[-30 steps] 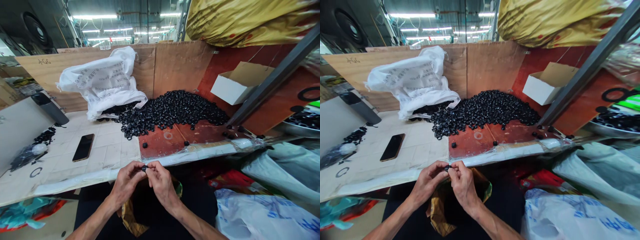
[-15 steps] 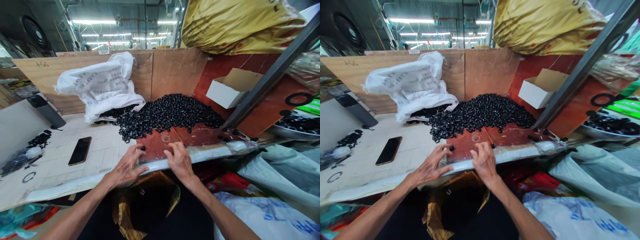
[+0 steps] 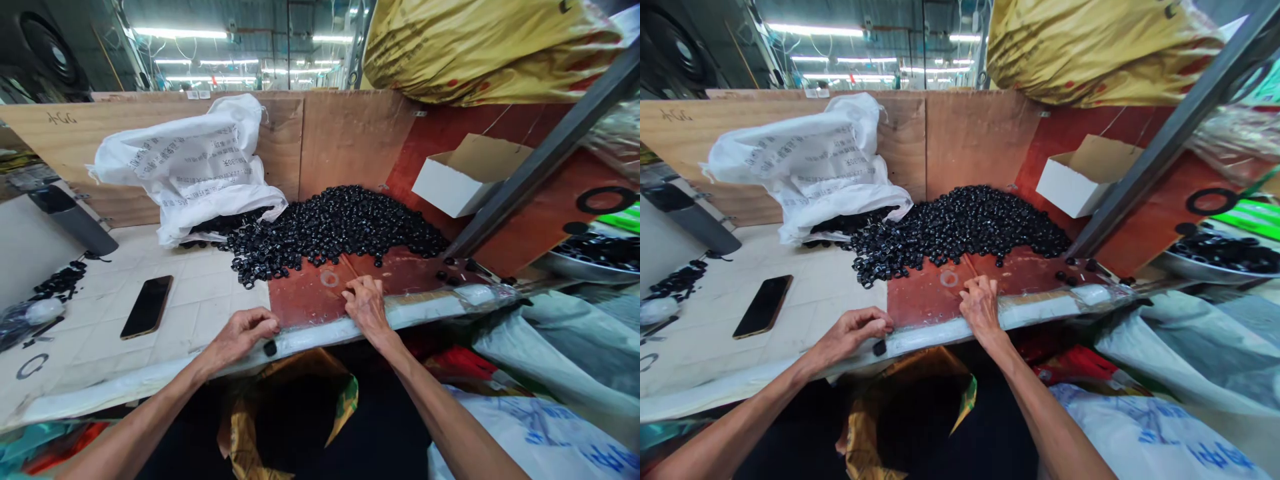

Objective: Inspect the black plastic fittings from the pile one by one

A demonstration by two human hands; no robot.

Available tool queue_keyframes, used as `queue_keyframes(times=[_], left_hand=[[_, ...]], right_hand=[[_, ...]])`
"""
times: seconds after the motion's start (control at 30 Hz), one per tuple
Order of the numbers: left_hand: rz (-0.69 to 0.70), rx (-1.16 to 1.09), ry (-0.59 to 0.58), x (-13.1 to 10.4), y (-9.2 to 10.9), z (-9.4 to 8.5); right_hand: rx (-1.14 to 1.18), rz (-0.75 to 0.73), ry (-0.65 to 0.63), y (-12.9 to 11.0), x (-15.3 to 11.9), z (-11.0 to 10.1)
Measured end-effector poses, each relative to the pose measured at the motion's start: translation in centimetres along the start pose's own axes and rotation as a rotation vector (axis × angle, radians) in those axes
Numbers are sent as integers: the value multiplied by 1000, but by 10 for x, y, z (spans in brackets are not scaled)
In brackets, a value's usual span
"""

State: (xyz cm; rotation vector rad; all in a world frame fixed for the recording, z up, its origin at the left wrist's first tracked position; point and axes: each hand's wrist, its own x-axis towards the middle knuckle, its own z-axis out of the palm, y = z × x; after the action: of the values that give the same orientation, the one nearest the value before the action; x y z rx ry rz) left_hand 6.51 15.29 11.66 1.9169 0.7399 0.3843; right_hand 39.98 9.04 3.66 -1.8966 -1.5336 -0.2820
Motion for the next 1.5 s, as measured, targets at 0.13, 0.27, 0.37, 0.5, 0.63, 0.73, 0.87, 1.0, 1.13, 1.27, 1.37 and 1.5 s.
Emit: queue_keyframes(times=[0.13,0.27,0.37,0.5,0.63,0.73,0.87,1.0,1.13,1.27,1.37,1.5], left_hand=[[-9,199,512,21,-29,-18],[-8,521,793,62,-57,-34],[-35,499,700,89,-65,-38],[-1,484,631,108,-68,-22],[101,542,567,115,-70,8],[153,571,536,118,-70,20],[179,586,511,118,-67,22],[198,593,500,113,-66,18],[210,649,516,103,-56,15],[289,799,516,84,-31,19],[332,851,425,73,-19,27],[301,878,470,71,-21,33]], right_hand=[[13,25,-2,6,3,0],[-14,65,-61,7,23,8],[2,136,-71,7,43,18],[81,146,-137,4,68,34],[130,66,-198,-6,82,46],[180,-8,-238,-16,83,54],[304,-97,-221,-27,74,56],[460,-215,-256,-32,68,50],[503,-223,-294,-36,69,43],[536,-160,-300,-39,66,41],[491,-122,-247,-40,59,39],[245,5,-5,-32,56,37]])
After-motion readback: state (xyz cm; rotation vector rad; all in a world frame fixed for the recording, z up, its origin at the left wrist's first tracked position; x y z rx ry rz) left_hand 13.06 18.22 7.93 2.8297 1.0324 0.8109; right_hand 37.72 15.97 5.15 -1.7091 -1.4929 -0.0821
